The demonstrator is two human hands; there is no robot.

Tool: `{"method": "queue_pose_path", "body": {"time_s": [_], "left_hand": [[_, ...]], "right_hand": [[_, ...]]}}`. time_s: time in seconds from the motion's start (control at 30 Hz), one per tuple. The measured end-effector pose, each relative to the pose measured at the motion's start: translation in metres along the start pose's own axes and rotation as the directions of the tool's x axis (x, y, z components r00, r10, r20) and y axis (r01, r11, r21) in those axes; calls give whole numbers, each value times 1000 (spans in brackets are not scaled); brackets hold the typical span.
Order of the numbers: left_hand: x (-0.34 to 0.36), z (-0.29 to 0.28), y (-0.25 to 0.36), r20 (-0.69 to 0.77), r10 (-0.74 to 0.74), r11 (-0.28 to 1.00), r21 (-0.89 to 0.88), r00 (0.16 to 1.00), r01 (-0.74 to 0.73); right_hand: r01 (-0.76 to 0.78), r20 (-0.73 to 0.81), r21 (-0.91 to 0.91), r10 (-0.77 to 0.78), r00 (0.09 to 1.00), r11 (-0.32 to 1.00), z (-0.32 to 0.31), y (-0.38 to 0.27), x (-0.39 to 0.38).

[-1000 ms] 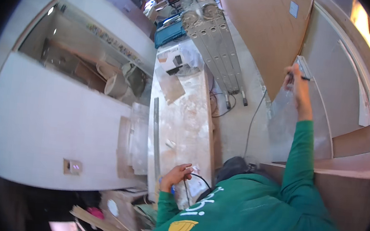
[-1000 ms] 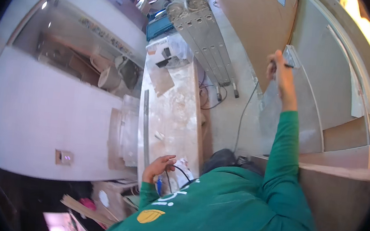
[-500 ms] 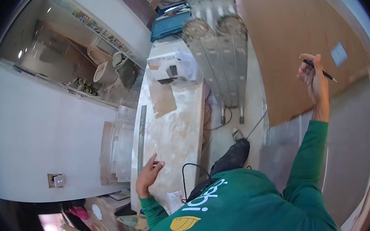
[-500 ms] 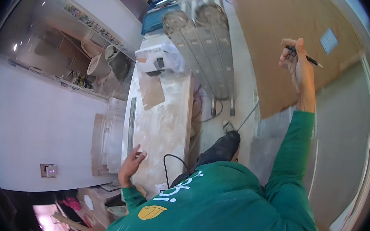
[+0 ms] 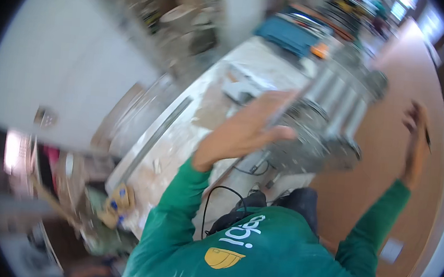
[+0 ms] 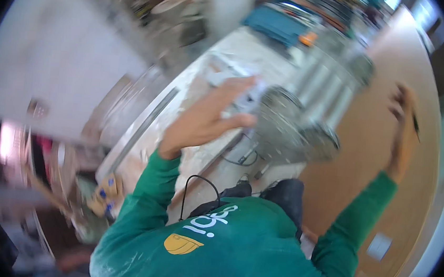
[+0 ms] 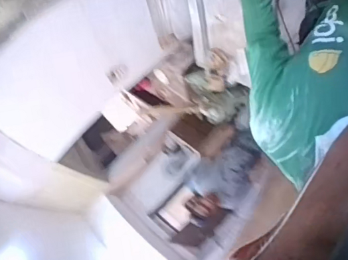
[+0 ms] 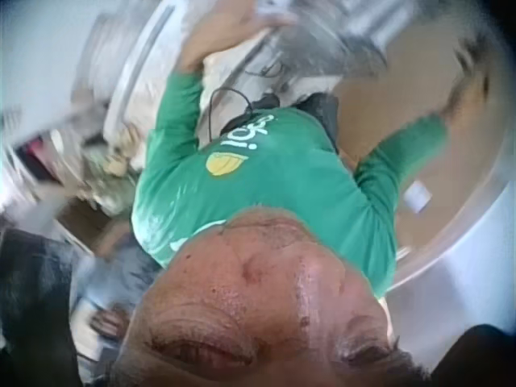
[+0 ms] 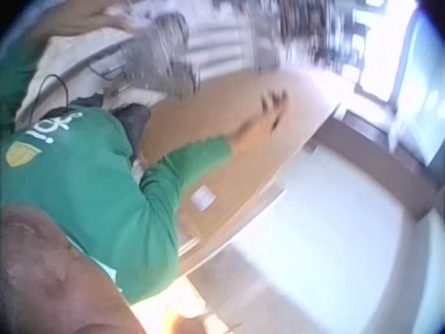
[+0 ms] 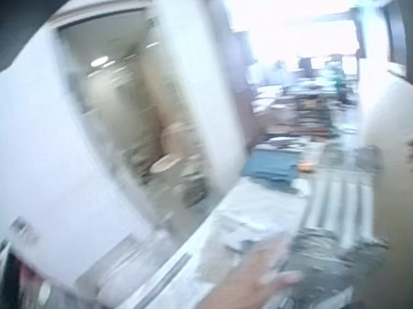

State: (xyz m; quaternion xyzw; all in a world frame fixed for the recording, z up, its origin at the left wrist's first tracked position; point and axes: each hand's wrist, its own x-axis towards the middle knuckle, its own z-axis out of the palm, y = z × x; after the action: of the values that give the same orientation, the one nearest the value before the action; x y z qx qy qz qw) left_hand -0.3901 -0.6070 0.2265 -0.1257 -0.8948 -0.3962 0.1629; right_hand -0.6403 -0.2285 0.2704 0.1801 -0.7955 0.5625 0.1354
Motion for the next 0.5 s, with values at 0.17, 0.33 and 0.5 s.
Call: {"method": "queue_pose_path", "body": {"time_s": [0.17,0.33,0.5], "left_hand": [[80,49,1,-274,151,988,83,950,-133],[122,85,-8,-389,-64,977,162,919,137],[120,132,8,-487,-430,827,124,760,548]], "right_hand": [[109,248,-116,-77,966,987,7,64,135],[295,492,-17,-249,834,955,91,101,238],[377,744,147,-353,566,914,121,105,249]]}}
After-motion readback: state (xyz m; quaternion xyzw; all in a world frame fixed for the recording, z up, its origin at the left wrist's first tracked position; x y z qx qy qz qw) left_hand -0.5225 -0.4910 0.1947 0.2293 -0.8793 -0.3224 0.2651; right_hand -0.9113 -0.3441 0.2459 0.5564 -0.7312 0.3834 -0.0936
